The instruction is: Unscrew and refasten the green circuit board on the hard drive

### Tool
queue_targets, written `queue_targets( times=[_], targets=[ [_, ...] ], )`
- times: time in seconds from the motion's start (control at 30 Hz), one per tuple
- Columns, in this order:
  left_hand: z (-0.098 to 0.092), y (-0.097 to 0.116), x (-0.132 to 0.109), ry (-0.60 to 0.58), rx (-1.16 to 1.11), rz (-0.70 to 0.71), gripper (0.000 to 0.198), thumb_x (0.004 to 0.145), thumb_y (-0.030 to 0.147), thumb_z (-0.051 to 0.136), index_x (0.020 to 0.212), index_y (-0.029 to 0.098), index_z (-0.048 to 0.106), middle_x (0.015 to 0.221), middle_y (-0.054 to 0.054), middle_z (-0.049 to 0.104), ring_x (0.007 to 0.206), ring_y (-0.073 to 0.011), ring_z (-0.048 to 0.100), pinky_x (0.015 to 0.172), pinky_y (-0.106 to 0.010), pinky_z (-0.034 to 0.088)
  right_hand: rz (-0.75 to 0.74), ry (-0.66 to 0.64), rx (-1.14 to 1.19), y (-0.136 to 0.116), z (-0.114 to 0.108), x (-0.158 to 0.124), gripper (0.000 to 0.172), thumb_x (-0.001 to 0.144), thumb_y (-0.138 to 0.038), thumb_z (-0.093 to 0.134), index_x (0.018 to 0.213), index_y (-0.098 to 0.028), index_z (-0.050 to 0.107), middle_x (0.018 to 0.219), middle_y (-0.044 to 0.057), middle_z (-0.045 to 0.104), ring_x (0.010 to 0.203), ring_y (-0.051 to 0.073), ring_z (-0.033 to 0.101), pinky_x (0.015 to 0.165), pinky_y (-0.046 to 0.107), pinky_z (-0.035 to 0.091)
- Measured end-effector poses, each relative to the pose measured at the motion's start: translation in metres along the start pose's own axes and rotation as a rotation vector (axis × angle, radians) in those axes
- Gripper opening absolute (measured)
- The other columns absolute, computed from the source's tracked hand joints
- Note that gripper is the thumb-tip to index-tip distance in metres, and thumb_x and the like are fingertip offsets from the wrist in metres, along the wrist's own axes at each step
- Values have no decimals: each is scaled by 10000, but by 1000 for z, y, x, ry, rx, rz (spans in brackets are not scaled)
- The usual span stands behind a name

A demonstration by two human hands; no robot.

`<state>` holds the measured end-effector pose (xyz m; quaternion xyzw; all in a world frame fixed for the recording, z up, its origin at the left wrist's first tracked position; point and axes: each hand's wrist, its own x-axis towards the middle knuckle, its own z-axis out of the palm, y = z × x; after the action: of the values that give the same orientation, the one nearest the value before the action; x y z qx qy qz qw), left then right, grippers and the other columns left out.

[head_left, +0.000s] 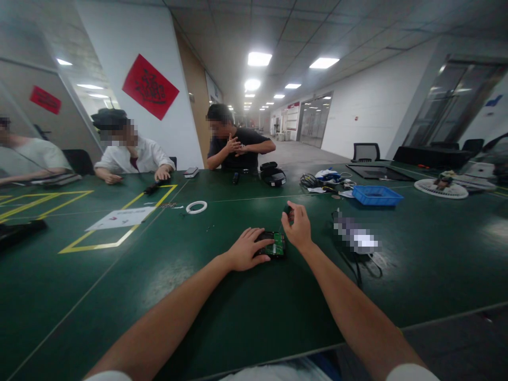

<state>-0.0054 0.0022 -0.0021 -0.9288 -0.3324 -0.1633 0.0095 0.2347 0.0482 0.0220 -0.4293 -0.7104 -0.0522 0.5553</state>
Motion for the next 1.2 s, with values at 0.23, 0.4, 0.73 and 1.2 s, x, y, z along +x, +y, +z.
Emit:
queue_targets(
  times=[0.23, 0.4, 0.73, 1.2],
  targets=[
    [0, 0, 0, 4, 0, 5, 641, 943, 666, 477, 1506, 359, 457, 1601, -110, 318, 1426, -380, 347, 1159, -626, 258, 29, 51, 49, 5, 5, 0, 401, 959, -383, 564, 1303, -189, 494, 1230, 144, 603, 885, 222, 669, 743, 386, 622],
    [0, 1, 0, 2, -3, 2, 641, 944, 666, 473, 1508, 361, 453, 1592, -113, 331, 1427, -379, 348, 1156, -630, 262, 1, 26, 3, 2, 2, 0, 400, 961, -372, 559, 1308, -182, 500, 1182, 146, 589, 842, 220, 646, 759, 413, 612],
    [2, -1, 1, -12, 9, -6, 648, 941, 674, 466, 1510, 363, 449, 1597, -123, 313, 1436, -386, 336, 1156, -633, 259, 43, 37, 66, 3, 5, 0, 414, 955, -387, 561, 1308, -186, 485, 1238, 153, 583, 902, 228, 664, 733, 385, 621],
    [-1, 1, 0, -2, -16, -7, 637, 939, 663, 488, 1495, 353, 473, 1600, -115, 323, 1436, -388, 335, 1157, -635, 254, 39, 32, 43, 1, 3, -1, 438, 959, -423, 563, 1321, -187, 496, 1209, 155, 581, 857, 224, 659, 743, 418, 619]
  ],
)
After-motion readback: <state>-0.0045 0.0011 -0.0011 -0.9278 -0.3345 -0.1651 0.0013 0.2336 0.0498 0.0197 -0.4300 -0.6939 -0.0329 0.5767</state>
